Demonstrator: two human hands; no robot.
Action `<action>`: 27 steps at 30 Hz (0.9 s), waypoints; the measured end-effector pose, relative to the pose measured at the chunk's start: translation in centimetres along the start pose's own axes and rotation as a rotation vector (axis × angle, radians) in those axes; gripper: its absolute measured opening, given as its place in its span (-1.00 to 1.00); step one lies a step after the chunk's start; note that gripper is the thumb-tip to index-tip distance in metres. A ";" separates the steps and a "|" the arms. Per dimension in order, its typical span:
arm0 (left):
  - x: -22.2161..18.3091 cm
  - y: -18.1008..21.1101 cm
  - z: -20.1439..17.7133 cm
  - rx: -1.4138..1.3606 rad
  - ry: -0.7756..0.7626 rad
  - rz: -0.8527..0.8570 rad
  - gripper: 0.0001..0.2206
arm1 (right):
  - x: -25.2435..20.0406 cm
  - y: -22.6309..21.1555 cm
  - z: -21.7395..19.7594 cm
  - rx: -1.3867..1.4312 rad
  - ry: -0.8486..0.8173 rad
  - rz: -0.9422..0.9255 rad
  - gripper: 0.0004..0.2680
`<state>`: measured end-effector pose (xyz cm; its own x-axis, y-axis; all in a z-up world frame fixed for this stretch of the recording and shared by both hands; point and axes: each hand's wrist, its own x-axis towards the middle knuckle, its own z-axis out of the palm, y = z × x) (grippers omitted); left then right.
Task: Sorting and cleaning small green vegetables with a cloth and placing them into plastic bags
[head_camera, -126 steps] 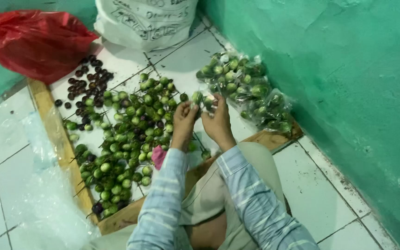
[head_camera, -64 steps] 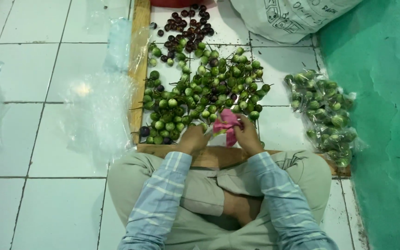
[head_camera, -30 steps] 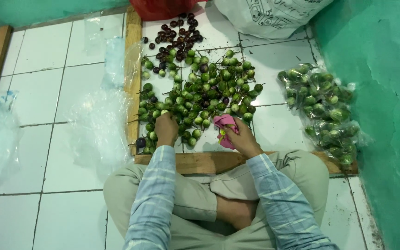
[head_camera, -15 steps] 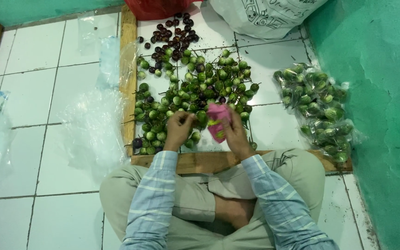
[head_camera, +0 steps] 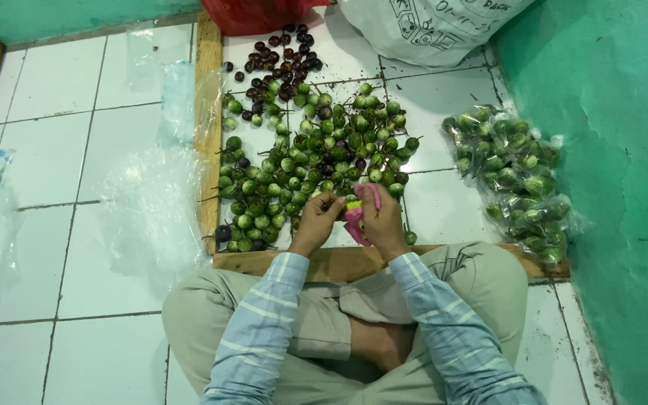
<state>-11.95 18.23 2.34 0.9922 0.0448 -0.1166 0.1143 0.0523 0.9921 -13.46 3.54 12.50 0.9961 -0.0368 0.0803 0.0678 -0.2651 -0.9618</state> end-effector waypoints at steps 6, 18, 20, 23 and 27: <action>-0.9 3.0 0.3 -0.169 0.082 -0.025 -0.77 | 1.2 -1.0 -2.8 0.255 0.184 0.017 -0.76; 0.2 -1.3 -0.1 -0.170 0.052 -0.042 -0.76 | 0.0 1.7 -1.3 0.111 -0.239 -0.107 -0.68; 0.1 -2.2 0.0 -0.171 0.045 -0.029 -0.76 | 0.2 2.9 -1.0 0.092 -0.199 -0.107 -0.80; -1.3 1.0 1.5 -0.193 0.057 0.004 -0.77 | 0.3 3.0 -1.0 0.046 -0.098 -0.118 -0.91; -1.9 -0.4 2.7 -0.194 0.018 0.112 -0.85 | 0.5 3.8 -1.3 -0.030 0.051 -0.087 -0.79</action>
<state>-13.76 15.46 2.31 0.9969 0.0786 -0.0088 -0.0101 0.2368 0.9715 -12.77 1.23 9.24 0.9822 -0.0609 0.1775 0.1519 -0.2977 -0.9425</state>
